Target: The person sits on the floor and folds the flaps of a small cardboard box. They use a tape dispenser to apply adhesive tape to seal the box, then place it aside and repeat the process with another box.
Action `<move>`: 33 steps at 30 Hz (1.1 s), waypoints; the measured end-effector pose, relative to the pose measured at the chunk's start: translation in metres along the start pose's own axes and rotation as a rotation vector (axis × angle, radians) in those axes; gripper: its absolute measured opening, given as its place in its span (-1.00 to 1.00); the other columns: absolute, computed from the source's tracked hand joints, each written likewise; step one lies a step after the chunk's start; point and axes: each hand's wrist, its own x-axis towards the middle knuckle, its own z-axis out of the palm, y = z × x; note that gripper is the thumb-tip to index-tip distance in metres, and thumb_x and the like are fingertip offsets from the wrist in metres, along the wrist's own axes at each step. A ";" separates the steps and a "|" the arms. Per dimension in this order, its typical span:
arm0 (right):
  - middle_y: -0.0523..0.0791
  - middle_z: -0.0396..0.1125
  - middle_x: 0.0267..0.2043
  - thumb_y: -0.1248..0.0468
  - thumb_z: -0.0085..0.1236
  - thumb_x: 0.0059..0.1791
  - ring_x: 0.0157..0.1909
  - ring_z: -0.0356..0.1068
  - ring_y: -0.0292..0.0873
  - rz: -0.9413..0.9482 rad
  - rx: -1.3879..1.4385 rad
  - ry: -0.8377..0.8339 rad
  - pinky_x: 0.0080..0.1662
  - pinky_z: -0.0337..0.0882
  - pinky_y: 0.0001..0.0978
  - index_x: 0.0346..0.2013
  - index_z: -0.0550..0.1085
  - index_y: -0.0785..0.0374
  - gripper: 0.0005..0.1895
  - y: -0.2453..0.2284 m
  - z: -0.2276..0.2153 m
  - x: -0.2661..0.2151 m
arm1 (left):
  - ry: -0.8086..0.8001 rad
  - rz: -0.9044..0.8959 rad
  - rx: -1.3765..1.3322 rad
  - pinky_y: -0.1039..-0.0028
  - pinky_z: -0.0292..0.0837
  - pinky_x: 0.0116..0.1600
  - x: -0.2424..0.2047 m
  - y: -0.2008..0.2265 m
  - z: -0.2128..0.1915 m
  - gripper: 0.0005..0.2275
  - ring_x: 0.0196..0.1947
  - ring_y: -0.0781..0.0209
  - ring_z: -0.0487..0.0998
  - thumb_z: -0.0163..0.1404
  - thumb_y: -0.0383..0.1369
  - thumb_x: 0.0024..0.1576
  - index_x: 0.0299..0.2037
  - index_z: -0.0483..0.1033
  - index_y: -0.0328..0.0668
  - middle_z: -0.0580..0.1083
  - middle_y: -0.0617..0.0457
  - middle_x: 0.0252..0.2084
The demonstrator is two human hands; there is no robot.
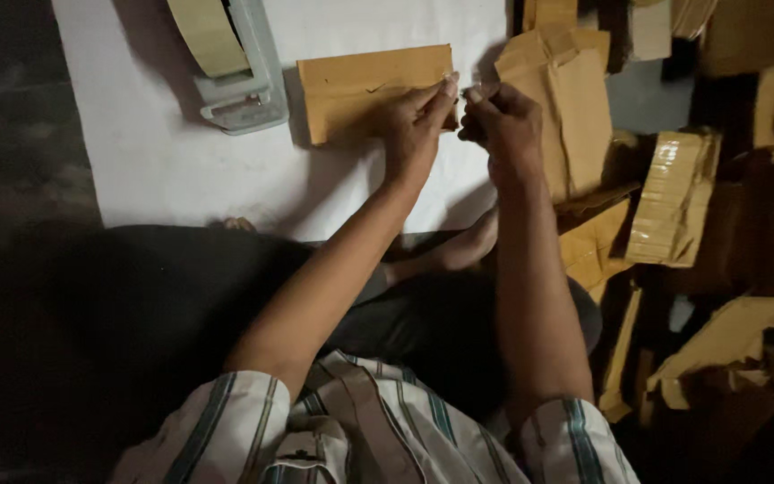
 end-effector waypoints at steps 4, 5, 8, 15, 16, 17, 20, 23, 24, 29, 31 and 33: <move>-0.12 0.39 -0.38 0.30 0.17 0.10 -0.40 0.40 -0.26 -0.069 -0.168 -0.126 -0.28 0.55 -0.43 -0.10 0.56 0.42 -0.79 -0.020 -0.001 -0.003 | 0.086 -0.019 0.516 0.38 0.31 -0.24 -0.010 0.012 -0.019 -0.51 -0.46 0.21 0.36 -0.05 -0.06 0.41 -0.31 0.56 -0.47 0.38 -0.13 -0.50; -0.11 0.39 -0.36 0.29 0.16 0.10 -0.38 0.41 -0.26 -0.086 -0.228 -0.136 -0.26 0.57 -0.43 -0.08 0.56 0.43 -0.78 -0.029 -0.002 -0.004 | 0.187 -0.075 0.443 0.41 0.38 -0.28 -0.009 0.018 -0.023 -0.52 -0.46 0.24 0.43 -0.09 -0.03 0.36 -0.31 0.57 -0.38 0.45 -0.06 -0.47; -0.07 0.44 -0.27 0.23 0.18 0.11 -0.33 0.42 -0.24 -0.080 -0.413 -0.110 -0.27 0.53 -0.39 -0.05 0.52 0.43 -0.73 -0.059 -0.011 -0.015 | 0.325 -0.162 0.257 0.47 0.54 -0.35 -0.007 0.039 -0.039 -0.54 -0.44 0.35 0.59 -0.16 0.07 0.24 -0.27 0.59 -0.17 0.60 0.11 -0.35; -0.04 0.49 -0.18 0.28 0.08 0.10 -0.28 0.46 -0.20 -0.142 -0.623 -0.290 -0.24 0.53 -0.39 -0.01 0.52 0.40 -0.74 -0.084 0.007 -0.044 | -0.206 -0.132 0.207 0.50 0.64 -0.26 -0.009 0.081 -0.044 -0.57 -0.35 0.36 0.67 0.15 0.02 0.12 -0.33 0.60 -0.30 0.64 0.02 -0.36; -0.04 0.48 -0.17 0.29 0.08 0.10 -0.26 0.47 -0.20 -0.170 -0.625 -0.297 -0.24 0.54 -0.40 -0.01 0.52 0.41 -0.75 -0.083 0.011 -0.047 | -0.274 -0.117 0.212 0.52 0.60 -0.27 -0.008 0.083 -0.042 -0.61 -0.36 0.37 0.64 0.18 -0.02 0.11 -0.31 0.64 -0.27 0.63 0.02 -0.37; -0.05 0.48 -0.16 0.31 0.08 0.10 -0.24 0.48 -0.21 -0.197 -0.624 -0.304 -0.23 0.55 -0.40 -0.02 0.51 0.42 -0.76 -0.082 0.015 -0.049 | -0.269 -0.107 0.202 0.52 0.54 -0.29 -0.008 0.085 -0.042 -0.65 -0.39 0.36 0.60 0.20 -0.08 0.11 -0.31 0.64 -0.29 0.61 0.00 -0.39; -0.02 0.48 -0.22 0.34 0.15 0.08 -0.30 0.44 -0.20 -0.188 -0.709 -0.299 -0.26 0.45 -0.38 -0.02 0.52 0.42 -0.78 -0.081 0.018 -0.053 | -0.247 -0.051 0.199 0.53 0.47 -0.33 -0.009 0.086 -0.043 -0.76 -0.44 0.36 0.56 0.23 -0.23 0.12 -0.32 0.64 -0.30 0.59 0.00 -0.44; -0.03 0.43 -0.32 0.35 0.24 0.02 -0.35 0.40 -0.24 -0.135 -0.535 -0.234 -0.32 0.45 -0.37 0.05 0.46 0.32 -0.69 -0.074 0.013 -0.045 | -0.198 0.074 0.272 0.57 0.60 -0.29 -0.008 0.082 -0.040 -0.84 -0.42 0.40 0.65 0.20 -0.31 0.14 -0.30 0.63 -0.26 0.63 0.05 -0.41; -0.05 0.43 -0.33 0.33 0.24 0.03 -0.37 0.38 -0.24 -0.092 -0.531 -0.208 -0.32 0.43 -0.37 -0.03 0.49 0.33 -0.76 -0.071 0.009 -0.040 | -0.169 0.112 0.311 0.57 0.61 -0.28 -0.007 0.078 -0.036 -0.85 -0.41 0.40 0.66 0.19 -0.31 0.15 -0.29 0.64 -0.26 0.63 0.06 -0.39; -0.13 0.44 -0.35 0.27 0.30 0.04 -0.39 0.33 -0.27 -0.054 -0.447 -0.244 -0.32 0.37 -0.40 -0.19 0.54 0.34 -0.82 -0.047 -0.013 0.017 | 0.033 0.210 0.391 0.51 0.54 -0.25 0.001 0.049 -0.007 -0.87 -0.39 0.31 0.66 0.18 -0.38 0.14 -0.26 0.65 -0.31 0.64 0.04 -0.39; -0.13 0.40 -0.36 0.24 0.26 0.07 -0.39 0.30 -0.27 -0.075 -0.601 -0.280 -0.35 0.31 -0.37 -0.16 0.54 0.31 -0.82 -0.039 -0.026 0.040 | 0.053 0.163 0.344 0.49 0.53 -0.24 0.011 0.036 0.003 -0.87 -0.39 0.29 0.66 0.15 -0.38 0.17 -0.24 0.63 -0.33 0.64 0.04 -0.40; -0.13 0.39 -0.36 0.24 0.21 0.10 -0.37 0.32 -0.28 -0.117 -0.652 -0.331 -0.32 0.32 -0.38 -0.15 0.52 0.32 -0.83 -0.028 -0.036 0.058 | 0.059 0.185 0.391 0.46 0.50 -0.23 0.018 0.024 0.009 -0.87 -0.39 0.27 0.62 0.15 -0.39 0.18 -0.28 0.62 -0.33 0.61 0.01 -0.41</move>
